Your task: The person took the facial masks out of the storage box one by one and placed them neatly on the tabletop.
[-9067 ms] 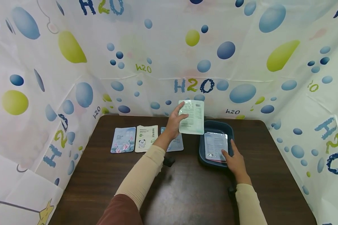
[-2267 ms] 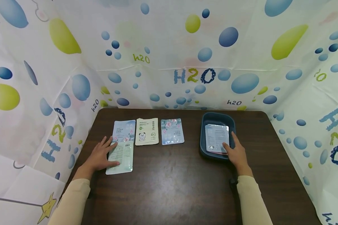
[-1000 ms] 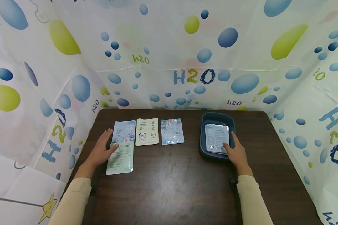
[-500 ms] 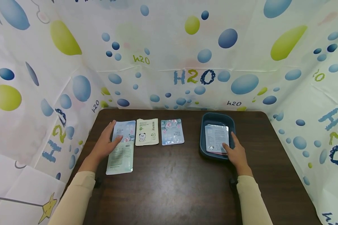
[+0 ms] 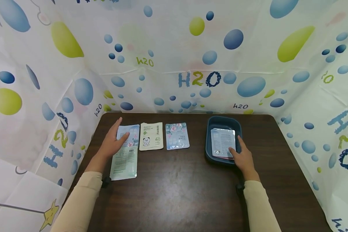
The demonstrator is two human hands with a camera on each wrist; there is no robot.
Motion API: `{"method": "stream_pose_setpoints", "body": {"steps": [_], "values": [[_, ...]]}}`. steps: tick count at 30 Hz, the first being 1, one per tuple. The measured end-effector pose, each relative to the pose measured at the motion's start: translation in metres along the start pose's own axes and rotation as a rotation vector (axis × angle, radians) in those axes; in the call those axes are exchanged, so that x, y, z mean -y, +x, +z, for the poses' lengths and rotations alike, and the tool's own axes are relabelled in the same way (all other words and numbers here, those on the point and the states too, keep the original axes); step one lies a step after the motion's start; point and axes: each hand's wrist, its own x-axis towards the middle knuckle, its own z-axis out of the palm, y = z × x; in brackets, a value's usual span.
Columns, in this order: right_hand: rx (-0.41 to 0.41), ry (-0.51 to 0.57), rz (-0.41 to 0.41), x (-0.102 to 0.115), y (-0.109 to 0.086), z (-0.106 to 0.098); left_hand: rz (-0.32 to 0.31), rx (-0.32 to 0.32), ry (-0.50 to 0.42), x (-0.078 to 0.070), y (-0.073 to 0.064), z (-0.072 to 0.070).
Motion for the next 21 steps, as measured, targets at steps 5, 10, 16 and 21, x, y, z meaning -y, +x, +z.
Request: {"method": "stream_pose_setpoints", "body": {"steps": [5,10,16,21], "values": [[0.005,-0.005,-0.001,0.001,0.000,0.000,0.026,-0.020,-0.049,-0.011,0.006,0.002],[0.002,-0.005,-0.002,0.001,-0.001,0.001,0.052,-0.027,-0.092,-0.022,0.012,0.006],[0.017,-0.010,0.013,0.001,0.000,0.001,0.081,-0.030,-0.168,-0.037,0.019,0.014],[0.029,-0.002,0.034,0.002,-0.002,0.001,0.110,-0.030,-0.250,-0.051,0.028,0.020]]}}
